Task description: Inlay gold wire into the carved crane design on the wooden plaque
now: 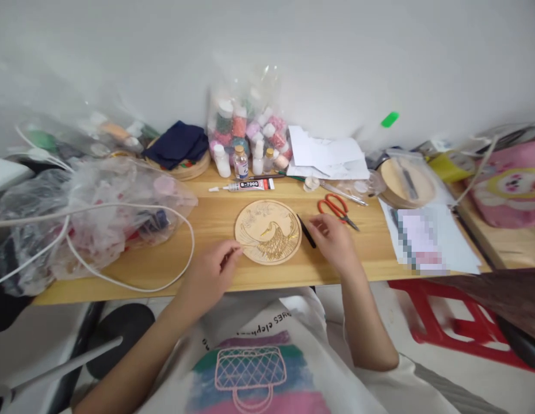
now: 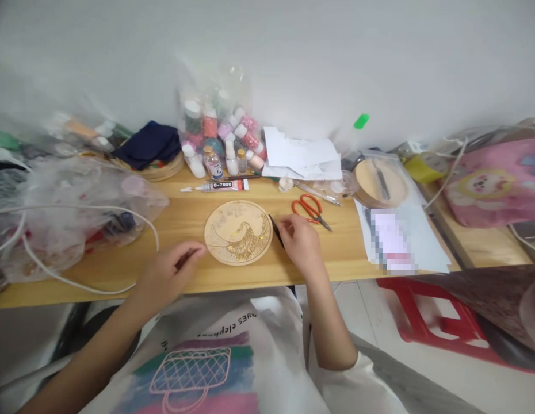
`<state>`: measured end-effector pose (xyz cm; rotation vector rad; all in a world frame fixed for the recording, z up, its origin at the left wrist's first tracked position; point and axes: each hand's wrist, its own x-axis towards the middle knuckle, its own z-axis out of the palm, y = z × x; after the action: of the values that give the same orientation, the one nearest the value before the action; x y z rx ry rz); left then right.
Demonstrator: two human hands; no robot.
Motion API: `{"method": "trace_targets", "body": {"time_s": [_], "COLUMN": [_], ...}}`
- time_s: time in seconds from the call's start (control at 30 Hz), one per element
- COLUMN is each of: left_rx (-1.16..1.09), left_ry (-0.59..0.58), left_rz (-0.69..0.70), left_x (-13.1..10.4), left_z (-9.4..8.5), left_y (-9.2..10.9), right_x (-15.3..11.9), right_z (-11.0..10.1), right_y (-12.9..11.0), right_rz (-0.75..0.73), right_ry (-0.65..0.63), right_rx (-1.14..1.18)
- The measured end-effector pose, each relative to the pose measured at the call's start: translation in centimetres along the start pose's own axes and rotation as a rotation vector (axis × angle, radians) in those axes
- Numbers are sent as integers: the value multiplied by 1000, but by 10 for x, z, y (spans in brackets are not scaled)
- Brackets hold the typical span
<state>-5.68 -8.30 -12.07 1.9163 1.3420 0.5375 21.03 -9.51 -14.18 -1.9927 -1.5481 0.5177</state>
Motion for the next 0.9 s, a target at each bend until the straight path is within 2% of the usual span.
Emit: {"method": "trace_targets", "body": {"time_s": [0.07, 0.13, 0.3, 0.43, 0.67, 0.9], "left_rx": [102, 145, 119, 68, -3, -80], "left_ry": [104, 141, 162, 162, 160, 174], "left_rz": [29, 26, -11, -4, -4, -68], "left_x": [2, 2, -5, -10, -16, -18], "left_z": [1, 4, 14, 17, 23, 31], "left_y": [-6, -9, -8, -9, -10, -9], "right_x": [8, 9, 7, 14, 43, 66], "right_z": [3, 5, 4, -2, -10, 0], "right_y": [1, -3, -18, -20, -21, -17], "right_rz": [-12, -35, 1, 20, 36, -32], "right_ry": [-41, -78, -103, -84, -62, -137], "right_rx": [-76, -120, -275, -292, 7, 407]}}
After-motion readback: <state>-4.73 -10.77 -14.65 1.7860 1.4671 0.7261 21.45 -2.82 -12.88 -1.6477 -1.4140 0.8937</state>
